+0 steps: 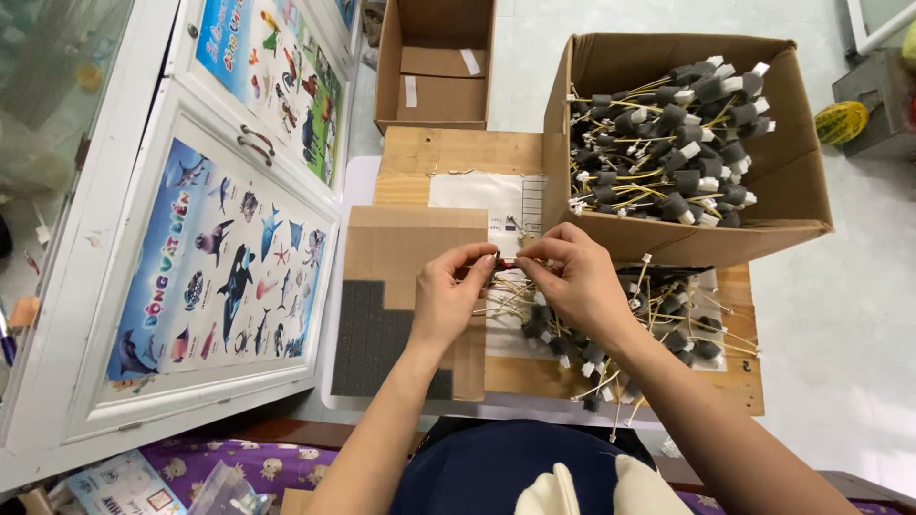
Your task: Inspecting and sorting small electronic cable assemblies with foam protectors.
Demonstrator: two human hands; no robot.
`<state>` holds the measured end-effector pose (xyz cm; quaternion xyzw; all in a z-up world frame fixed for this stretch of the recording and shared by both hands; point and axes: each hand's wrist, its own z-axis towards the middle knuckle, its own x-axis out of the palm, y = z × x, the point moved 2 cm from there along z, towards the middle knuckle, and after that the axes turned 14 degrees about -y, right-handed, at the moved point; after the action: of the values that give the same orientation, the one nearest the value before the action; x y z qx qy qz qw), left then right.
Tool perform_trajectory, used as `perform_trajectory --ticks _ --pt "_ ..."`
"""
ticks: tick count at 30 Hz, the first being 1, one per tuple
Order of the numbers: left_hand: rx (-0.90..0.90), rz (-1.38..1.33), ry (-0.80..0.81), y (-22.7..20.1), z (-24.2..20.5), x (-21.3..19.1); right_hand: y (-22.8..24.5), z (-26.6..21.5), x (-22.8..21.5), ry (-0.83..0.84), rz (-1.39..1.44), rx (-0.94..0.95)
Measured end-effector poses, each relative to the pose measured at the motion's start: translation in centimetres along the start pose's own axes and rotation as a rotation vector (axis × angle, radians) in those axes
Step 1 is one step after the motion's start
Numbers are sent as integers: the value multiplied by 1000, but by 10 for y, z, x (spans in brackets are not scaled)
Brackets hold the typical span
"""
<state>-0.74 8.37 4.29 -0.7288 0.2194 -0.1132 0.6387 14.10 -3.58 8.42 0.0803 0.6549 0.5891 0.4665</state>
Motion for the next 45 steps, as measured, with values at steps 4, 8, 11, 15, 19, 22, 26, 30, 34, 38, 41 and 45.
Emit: perform_trajectory --ticks 4,8,11,15,19,22,26,30,34,38,41,45 --pt "48 131 16 8 5 -24 -20 -3 2 -6 -114 -155" --pt "308 744 32 21 23 -93 -13 1 5 111 -200 -59" --pt "386 1074 148 46 29 -126 -16 -1 3 200 -199 100" --pt "473 1151 296 57 32 -142 -15 6 -1 250 -191 150" --pt "458 1121 285 43 20 -144 -19 9 -4 289 -206 152" --pt "452 1093 181 29 8 -143 -19 12 -7 318 -173 134" --pt "552 873 -143 22 -8 -130 -23 12 -6 345 -170 189" --pt "-207 -298 -159 43 -27 -60 -22 15 -8 363 -216 184" --pt "-495 -693 -58 56 -44 17 -27 18 -5 354 -212 155" --pt "-593 -806 -58 58 -50 45 -26 16 -7 339 -177 143" --pt "-604 -852 -90 62 -51 52 -25 16 -8 338 -164 165" --pt "-610 -884 -155 64 -54 56 -22 16 -8 340 -160 178"
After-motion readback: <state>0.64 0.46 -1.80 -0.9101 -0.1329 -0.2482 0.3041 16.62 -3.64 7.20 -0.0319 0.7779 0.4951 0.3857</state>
